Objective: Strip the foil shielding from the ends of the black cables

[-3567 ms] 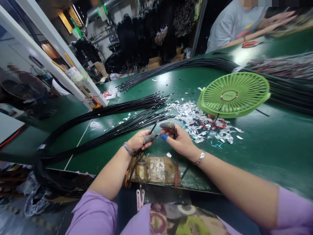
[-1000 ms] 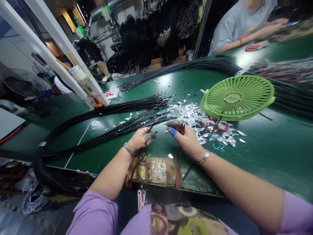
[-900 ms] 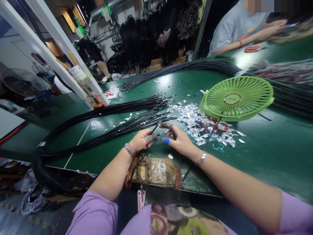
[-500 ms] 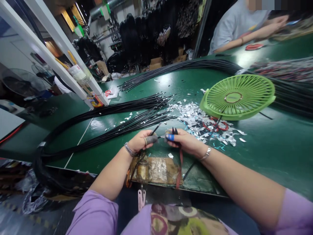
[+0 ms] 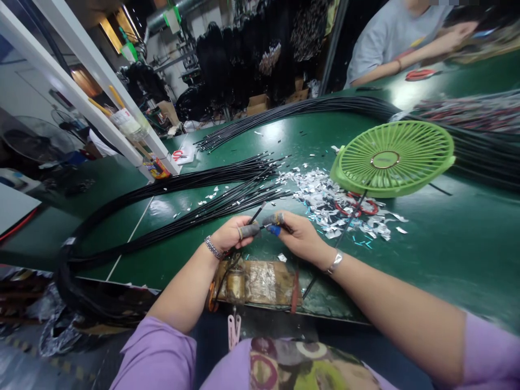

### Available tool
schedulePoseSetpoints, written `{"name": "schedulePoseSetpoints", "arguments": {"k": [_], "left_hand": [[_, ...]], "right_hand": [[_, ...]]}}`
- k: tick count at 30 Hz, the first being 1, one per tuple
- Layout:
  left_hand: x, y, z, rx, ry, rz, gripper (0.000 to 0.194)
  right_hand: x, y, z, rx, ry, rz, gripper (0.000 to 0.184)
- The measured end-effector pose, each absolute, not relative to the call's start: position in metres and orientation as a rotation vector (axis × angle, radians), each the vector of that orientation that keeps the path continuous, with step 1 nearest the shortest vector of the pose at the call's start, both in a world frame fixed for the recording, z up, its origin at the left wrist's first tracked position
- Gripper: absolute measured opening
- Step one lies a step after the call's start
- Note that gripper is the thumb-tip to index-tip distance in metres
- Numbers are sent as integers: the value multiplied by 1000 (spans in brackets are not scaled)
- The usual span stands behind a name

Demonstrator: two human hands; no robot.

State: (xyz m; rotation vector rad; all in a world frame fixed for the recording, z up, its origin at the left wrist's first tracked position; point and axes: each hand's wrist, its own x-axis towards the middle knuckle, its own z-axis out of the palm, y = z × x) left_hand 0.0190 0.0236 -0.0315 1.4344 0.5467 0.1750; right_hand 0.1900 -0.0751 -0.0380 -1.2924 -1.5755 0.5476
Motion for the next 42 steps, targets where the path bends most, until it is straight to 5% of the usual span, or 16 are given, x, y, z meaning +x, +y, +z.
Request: {"name": "schedulePoseSetpoints", "arguments": {"k": [10,16,22,34,42], "left_hand": [[15,27,-31,1733,379,20,46],[13,26,-29,2039,356,177,34],[10,28,-29,2201,350,296,32],[-3,10,-7,2112,390,337,38],[-121,-62,26,1774,775,860,30]], "right_hand": [[194,-75,-37,-1188,-1275,1661,31],[201,-65,-41,-1358,-966,1509,36],[201,-67,-38,-1288,-1249,1682,50],[195,-64,-45,-1285,-1077,1555,39],[202,-68,-38,-1492,-1483,1308,27]]}}
